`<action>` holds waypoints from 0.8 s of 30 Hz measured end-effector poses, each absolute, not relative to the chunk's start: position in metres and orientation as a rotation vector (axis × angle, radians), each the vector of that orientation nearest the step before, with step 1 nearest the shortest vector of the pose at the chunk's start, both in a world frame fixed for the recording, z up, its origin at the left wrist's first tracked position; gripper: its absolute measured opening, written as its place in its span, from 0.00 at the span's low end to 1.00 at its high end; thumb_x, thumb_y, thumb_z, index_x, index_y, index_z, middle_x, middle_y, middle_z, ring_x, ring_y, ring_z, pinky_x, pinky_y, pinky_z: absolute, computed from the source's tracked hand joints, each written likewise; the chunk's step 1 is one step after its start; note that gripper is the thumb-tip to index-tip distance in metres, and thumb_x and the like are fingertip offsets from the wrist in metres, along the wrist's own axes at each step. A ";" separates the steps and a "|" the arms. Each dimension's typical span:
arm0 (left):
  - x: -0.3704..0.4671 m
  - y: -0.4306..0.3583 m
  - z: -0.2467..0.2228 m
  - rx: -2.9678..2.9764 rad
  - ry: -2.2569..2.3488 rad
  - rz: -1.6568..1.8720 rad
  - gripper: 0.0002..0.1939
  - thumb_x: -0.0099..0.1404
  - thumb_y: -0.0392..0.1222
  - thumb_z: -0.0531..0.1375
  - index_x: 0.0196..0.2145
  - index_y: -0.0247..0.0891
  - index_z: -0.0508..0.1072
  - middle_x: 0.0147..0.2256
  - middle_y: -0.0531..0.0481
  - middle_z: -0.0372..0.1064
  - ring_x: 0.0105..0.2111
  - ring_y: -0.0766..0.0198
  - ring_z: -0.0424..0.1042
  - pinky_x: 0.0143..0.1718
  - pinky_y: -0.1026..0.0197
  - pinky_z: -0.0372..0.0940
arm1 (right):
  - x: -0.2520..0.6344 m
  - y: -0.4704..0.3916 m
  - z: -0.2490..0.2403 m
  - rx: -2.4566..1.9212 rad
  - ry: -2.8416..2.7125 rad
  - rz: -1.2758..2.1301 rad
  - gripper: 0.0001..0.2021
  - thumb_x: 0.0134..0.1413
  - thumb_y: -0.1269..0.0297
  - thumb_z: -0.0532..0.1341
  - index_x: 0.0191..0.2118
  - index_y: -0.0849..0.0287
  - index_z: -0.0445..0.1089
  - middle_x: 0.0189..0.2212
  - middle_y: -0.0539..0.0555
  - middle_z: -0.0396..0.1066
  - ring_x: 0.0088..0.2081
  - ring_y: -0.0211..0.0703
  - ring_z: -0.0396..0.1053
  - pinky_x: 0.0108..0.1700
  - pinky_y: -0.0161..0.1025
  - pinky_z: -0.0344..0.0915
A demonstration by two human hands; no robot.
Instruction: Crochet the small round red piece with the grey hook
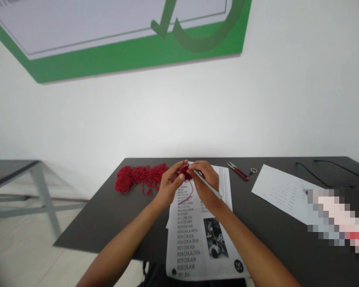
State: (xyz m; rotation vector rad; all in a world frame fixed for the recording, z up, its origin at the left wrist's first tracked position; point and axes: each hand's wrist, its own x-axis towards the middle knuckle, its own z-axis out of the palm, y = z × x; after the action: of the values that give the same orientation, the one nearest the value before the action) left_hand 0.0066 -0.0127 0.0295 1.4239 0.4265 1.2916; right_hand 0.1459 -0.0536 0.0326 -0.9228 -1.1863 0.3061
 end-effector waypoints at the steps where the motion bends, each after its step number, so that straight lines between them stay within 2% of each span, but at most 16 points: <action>1: 0.007 -0.012 0.032 1.313 0.410 1.290 0.21 0.60 0.54 0.72 0.47 0.40 0.82 0.46 0.45 0.80 0.44 0.59 0.76 0.48 0.59 0.68 | 0.146 -0.054 0.033 -0.924 -1.194 0.299 0.01 0.58 0.64 0.70 0.35 0.50 0.79 0.38 0.51 0.78 0.41 0.45 0.75 0.44 0.42 0.73; 3: 0.006 -0.011 0.039 1.080 0.386 1.228 0.17 0.59 0.54 0.73 0.37 0.37 0.81 0.33 0.50 0.77 0.31 0.67 0.71 0.37 0.64 0.66 | 0.146 -0.054 0.034 -0.925 -1.198 0.298 0.02 0.58 0.65 0.70 0.35 0.50 0.79 0.38 0.50 0.78 0.41 0.45 0.75 0.45 0.42 0.73; 4: 0.005 -0.010 0.043 0.994 0.368 1.173 0.16 0.57 0.51 0.74 0.32 0.36 0.79 0.29 0.52 0.73 0.29 0.69 0.68 0.34 0.65 0.64 | 0.146 -0.054 0.035 -0.925 -1.194 0.303 0.02 0.57 0.66 0.70 0.35 0.50 0.79 0.38 0.51 0.78 0.41 0.45 0.75 0.45 0.42 0.73; 7: -0.004 -0.006 0.051 0.833 0.314 0.945 0.21 0.54 0.53 0.75 0.26 0.34 0.74 0.26 0.54 0.66 0.26 0.69 0.65 0.31 0.65 0.62 | 0.146 -0.053 0.035 -0.917 -1.176 0.359 0.02 0.56 0.66 0.70 0.34 0.51 0.79 0.37 0.51 0.78 0.40 0.45 0.76 0.44 0.42 0.73; 11: -0.017 0.001 0.055 0.877 0.269 0.773 0.25 0.61 0.59 0.69 0.23 0.34 0.71 0.26 0.51 0.64 0.26 0.65 0.67 0.31 0.61 0.64 | 0.149 -0.049 0.033 -0.861 -1.177 0.554 0.02 0.53 0.65 0.71 0.33 0.51 0.79 0.35 0.50 0.79 0.38 0.44 0.76 0.43 0.42 0.72; 13: -0.019 0.003 0.054 0.882 0.222 0.833 0.24 0.62 0.60 0.67 0.26 0.33 0.75 0.25 0.52 0.62 0.28 0.64 0.67 0.33 0.60 0.65 | 0.150 -0.047 0.032 -0.823 -1.172 0.648 0.03 0.51 0.64 0.72 0.32 0.52 0.78 0.34 0.50 0.78 0.36 0.44 0.75 0.41 0.42 0.72; 17: -0.013 0.005 0.048 0.929 0.251 1.048 0.27 0.59 0.60 0.70 0.43 0.33 0.81 0.26 0.54 0.64 0.28 0.68 0.66 0.32 0.64 0.64 | 0.149 -0.046 0.031 -0.786 -1.161 0.691 0.05 0.50 0.61 0.73 0.32 0.52 0.78 0.34 0.50 0.78 0.36 0.44 0.75 0.40 0.42 0.73; 21: 0.001 0.000 0.040 1.284 0.420 1.254 0.26 0.55 0.52 0.75 0.48 0.35 0.80 0.24 0.56 0.67 0.22 0.72 0.62 0.24 0.67 0.58 | 0.145 -0.051 0.034 -0.819 -1.139 0.594 0.04 0.51 0.62 0.73 0.32 0.52 0.79 0.37 0.52 0.78 0.39 0.44 0.76 0.42 0.42 0.73; 24: 0.008 -0.005 0.037 1.344 0.478 1.308 0.24 0.57 0.52 0.74 0.47 0.35 0.80 0.25 0.55 0.71 0.23 0.70 0.68 0.27 0.65 0.65 | 0.143 -0.054 0.035 -0.828 -1.171 0.560 0.02 0.53 0.63 0.72 0.32 0.52 0.79 0.36 0.51 0.78 0.38 0.43 0.76 0.40 0.40 0.73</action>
State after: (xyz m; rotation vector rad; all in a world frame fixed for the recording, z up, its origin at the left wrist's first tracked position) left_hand 0.0075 -0.0051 0.0370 1.3443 0.4782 1.3078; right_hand 0.1428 -0.0536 0.0353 -0.8278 -1.1709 0.5596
